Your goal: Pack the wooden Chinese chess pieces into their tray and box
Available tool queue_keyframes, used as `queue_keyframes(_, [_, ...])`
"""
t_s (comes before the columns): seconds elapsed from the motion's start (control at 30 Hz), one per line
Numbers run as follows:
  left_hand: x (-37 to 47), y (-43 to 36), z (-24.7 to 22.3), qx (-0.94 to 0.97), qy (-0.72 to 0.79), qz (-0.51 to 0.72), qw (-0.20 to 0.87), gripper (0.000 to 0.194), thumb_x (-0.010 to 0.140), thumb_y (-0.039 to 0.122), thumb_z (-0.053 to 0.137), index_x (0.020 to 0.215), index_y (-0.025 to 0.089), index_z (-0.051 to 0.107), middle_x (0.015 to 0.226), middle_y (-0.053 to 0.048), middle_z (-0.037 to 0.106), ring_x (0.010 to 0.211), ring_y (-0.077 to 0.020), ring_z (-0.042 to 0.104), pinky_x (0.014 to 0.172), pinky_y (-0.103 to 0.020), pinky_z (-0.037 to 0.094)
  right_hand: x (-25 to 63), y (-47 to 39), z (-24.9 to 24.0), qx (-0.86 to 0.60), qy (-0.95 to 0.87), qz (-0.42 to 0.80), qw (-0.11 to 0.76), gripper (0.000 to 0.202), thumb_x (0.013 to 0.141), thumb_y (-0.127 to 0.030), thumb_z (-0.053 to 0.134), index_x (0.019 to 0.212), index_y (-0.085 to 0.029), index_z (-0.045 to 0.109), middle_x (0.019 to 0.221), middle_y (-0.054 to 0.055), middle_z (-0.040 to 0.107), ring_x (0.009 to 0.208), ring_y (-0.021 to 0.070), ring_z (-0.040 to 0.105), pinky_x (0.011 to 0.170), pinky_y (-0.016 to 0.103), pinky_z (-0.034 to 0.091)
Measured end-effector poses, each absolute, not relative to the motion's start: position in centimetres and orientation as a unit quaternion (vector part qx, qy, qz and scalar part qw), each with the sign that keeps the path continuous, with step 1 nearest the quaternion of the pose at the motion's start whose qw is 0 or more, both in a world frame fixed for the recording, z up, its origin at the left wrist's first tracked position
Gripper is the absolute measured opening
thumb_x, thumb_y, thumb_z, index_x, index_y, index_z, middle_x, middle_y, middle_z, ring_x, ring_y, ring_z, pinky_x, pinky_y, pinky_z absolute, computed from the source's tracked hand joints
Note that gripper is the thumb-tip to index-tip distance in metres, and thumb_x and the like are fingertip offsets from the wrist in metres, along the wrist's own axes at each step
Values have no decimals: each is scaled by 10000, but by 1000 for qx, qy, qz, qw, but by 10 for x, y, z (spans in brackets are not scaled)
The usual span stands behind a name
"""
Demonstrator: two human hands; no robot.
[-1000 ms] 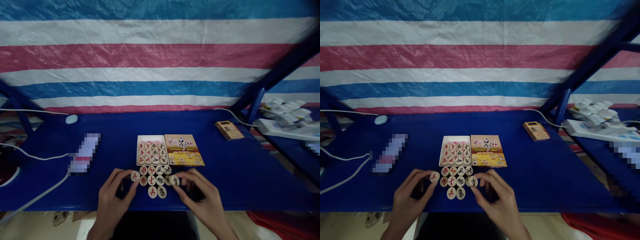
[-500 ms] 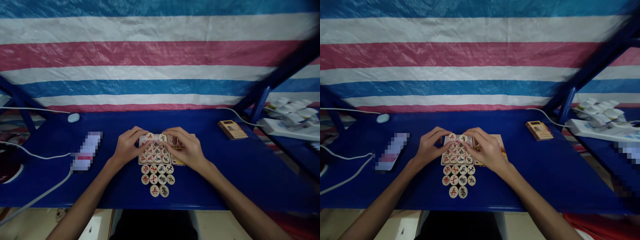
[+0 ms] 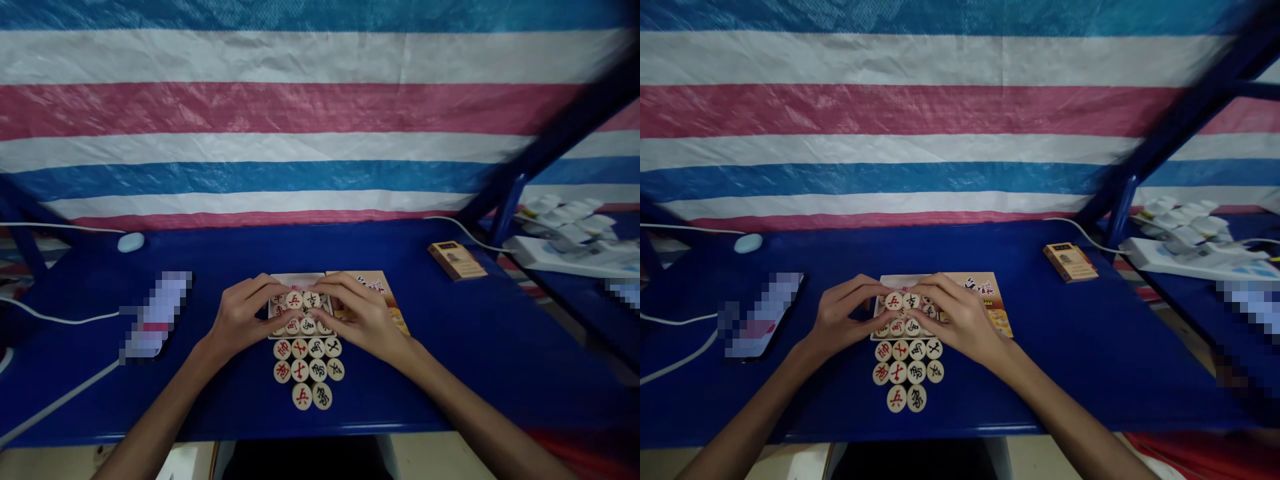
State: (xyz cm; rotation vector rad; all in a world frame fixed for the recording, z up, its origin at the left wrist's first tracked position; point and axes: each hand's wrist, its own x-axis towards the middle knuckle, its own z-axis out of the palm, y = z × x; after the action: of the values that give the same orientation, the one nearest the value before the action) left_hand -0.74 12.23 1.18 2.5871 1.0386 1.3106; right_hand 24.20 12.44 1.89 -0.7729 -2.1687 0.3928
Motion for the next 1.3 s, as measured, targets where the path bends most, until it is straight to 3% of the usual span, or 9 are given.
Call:
queue_keyframes(0.3, [-7,121,10,842,337,419,43,274,857,294,775,1100,221,669,966,-33,713,756,-132,658,659,-277,536,243,127,19,-309,-850,183,386,282,912,-335,719,1157,-214,648,1044,62,687,835,160,648,750,334,561])
queue_keyframes(0.63, [-8,121,12,842,330,425,32,290,838,301,798,1081,214,666,928,-28,713,752,-131,662,639,-267,526,244,126,18,-307,-851,188,384,287,913,-327,717,1170,-220,653,1105,70,687,712,126,617,663,307,542])
queue_keyframes(0.8, [-8,121,13,846,328,419,28,268,856,316,777,1075,220,658,924,-21,721,730,-122,657,622,-259,520,243,127,18,-298,-852,184,389,289,900,-322,733,1159,-216,658,1083,71,689,776,141,628,694,310,543])
queue_keyframes(1.0, [-10,122,10,855,327,403,-7,264,855,351,771,1049,216,654,921,-15,738,720,-125,659,638,-271,511,244,128,16,-294,-851,188,391,270,890,-322,740,1134,-234,666,1025,50,693,648,119,574,618,309,522])
queue_keyframes(1.3, [-9,120,13,859,338,385,9,240,872,372,736,1045,224,659,935,-19,734,756,-144,665,695,-294,519,243,130,18,-294,-847,203,393,260,888,-384,731,1105,-247,690,981,41,708,680,137,594,636,314,533])
